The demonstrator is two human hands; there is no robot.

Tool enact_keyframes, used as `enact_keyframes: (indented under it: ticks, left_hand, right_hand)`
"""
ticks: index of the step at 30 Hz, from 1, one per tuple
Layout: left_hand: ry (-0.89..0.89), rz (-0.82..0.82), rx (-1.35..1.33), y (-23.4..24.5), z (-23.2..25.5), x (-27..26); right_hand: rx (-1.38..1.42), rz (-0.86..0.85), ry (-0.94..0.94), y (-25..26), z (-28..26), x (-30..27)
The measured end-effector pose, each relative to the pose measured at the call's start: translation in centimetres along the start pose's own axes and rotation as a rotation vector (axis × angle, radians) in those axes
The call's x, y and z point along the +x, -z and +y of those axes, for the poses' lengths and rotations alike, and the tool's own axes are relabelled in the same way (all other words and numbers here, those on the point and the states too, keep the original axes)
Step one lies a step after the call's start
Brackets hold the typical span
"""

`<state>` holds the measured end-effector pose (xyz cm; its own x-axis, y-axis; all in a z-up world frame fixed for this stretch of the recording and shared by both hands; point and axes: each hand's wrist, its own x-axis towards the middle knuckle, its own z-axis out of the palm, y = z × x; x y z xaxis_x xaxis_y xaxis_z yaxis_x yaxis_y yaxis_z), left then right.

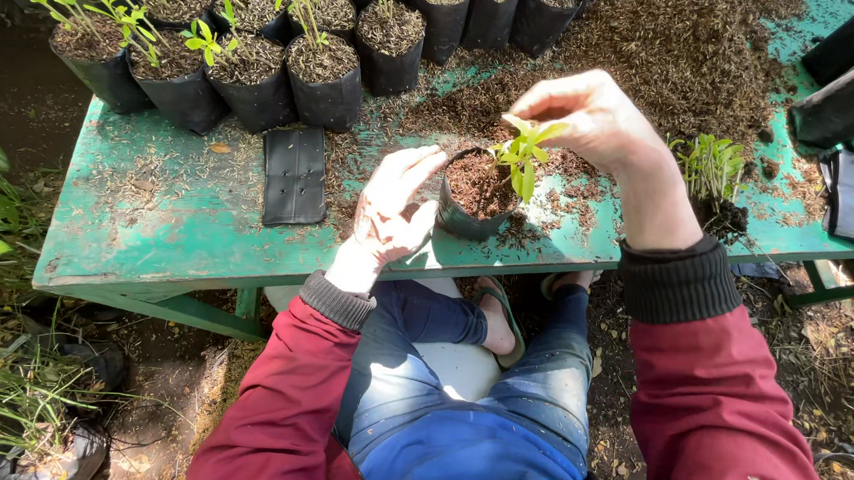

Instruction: The person prepares a small black plastic potting bag, fills it with soil from a pile on the table, and then transplants a small green seedling into the bag, securing it with more soil.

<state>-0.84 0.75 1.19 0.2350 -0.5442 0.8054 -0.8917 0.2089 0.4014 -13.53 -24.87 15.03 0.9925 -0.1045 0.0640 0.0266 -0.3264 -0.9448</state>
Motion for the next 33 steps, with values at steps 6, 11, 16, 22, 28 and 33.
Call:
enact_keyframes:
  ticks: [6, 11, 16, 22, 28, 33]
  left_hand:
    - [0.017, -0.026, -0.011, 0.2, 0.0, 0.1]
    - [0.039, -0.179, 0.039, 0.0, -0.5, 0.1]
    - [0.016, -0.246, 0.079, -0.6, -1.0, 0.0]
    - [0.059, -0.107, -0.061, -0.9, -1.4, 1.2]
    - [-0.021, -0.309, 0.146, -0.8, -1.6, 1.9]
    - [-0.076, -0.285, 0.255, -0.4, 0.9, 0.6]
  right_hand:
    - [-0.134, -0.46, 0.176, -0.6, -0.6, 3.8]
    - [-0.18, -0.362, 0.168, -1.4, -0.4, 2.7]
    - [-0.28, 0.023, -0.042, -2.3, -1.2, -0.2]
    - [-0.403, 0.207, -0.131, -4.1, -0.4, -3.8]
    - [-0.453, 0.318, -0.124, -4.8, 2.3, -6.1]
    - [-0.491, 0.372, 0.122, -5.1, 6.4, -7.9]
